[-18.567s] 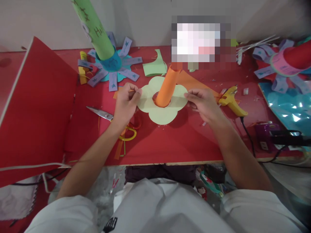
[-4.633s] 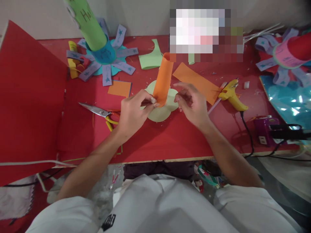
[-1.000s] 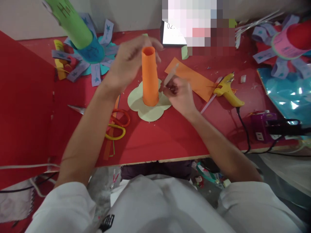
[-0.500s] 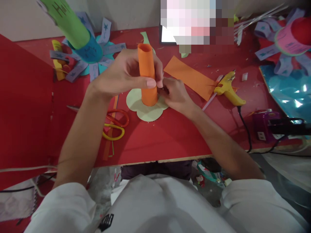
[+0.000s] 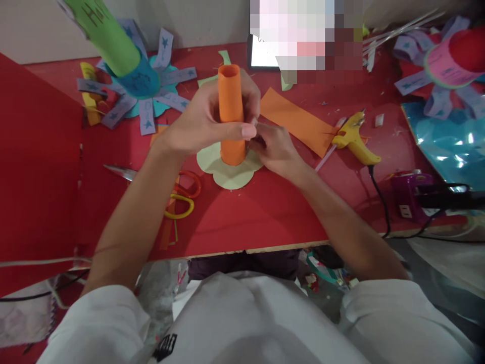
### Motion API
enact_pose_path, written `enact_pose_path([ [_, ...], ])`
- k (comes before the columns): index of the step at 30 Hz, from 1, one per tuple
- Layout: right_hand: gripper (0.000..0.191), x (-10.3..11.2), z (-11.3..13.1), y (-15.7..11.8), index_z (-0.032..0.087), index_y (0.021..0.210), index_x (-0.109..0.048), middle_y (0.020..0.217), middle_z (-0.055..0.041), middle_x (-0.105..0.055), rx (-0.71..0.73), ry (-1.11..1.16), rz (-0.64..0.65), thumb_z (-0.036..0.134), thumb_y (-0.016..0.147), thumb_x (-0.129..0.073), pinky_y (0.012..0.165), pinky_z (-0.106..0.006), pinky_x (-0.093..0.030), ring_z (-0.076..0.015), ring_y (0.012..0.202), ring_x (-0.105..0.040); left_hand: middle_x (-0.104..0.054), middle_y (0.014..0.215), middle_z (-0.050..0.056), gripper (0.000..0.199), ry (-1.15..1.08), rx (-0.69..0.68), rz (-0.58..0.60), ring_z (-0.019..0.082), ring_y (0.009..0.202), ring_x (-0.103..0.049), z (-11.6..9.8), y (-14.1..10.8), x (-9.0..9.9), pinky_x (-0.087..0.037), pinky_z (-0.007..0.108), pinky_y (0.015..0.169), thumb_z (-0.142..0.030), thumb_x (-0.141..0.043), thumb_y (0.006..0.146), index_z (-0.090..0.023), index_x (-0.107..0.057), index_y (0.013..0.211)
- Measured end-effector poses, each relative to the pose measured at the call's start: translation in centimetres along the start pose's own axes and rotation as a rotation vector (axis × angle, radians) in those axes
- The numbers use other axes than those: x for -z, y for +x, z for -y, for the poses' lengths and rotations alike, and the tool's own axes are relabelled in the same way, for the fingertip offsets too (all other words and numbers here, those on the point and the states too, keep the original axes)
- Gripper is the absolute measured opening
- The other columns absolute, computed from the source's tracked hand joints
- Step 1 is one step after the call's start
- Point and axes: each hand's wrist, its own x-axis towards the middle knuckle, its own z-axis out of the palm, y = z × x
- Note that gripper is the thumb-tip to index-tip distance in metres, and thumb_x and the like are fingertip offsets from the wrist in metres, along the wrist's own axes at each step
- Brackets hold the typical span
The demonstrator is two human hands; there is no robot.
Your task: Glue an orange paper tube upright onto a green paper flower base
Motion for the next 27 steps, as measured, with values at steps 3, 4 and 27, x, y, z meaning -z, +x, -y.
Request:
enact_pose_path([
  [3,0.023,0.1,-0.2,-0.6,0.029,0.085,-0.054,0.082,-0.0016,-0.069,0.014,0.014,-0.031,0.033,0.105,-0.063,0.075,-0.039,-0.050,-0.0198,0.072,-0.056,-0.064,0.075,0.001,0.065,0.023,0.052,-0.080,0.026,0.071,-0.075,-0.2,-0.4,-0.6,-0.066,0.046,0.066,-0.086,-0.092,0.069,-0.029,-0.068,0.090],
  [4,0.022,0.1,-0.2,-0.8,0.028,0.084,-0.054,0.080,-0.0012,-0.068,0.020,0.020,-0.036,0.030,0.103,-0.064,0.074,-0.039,-0.050,-0.0198,0.071,-0.056,-0.063,0.074,0.001,0.065,0.018,0.050,-0.078,0.026,0.071,-0.076,-0.2,-0.4,-0.7,-0.066,0.045,0.065,-0.086,-0.092,0.069,-0.029,-0.068,0.089],
  [27,0.048,2.9,1.5,-2.3,0.030,0.093,-0.063,0.082,-0.0021,-0.069,0.060,0.288,-0.206,0.077,0.104,-0.059,0.062,-0.039,-0.049,-0.0197,0.068,-0.059,-0.071,0.113,0.004,0.074,-0.014,-0.108,-0.183,0.030,0.113,-0.079,-2.6,0.3,1.2,-0.070,0.045,0.087,-0.087,-0.090,0.072,-0.032,-0.071,0.117],
])
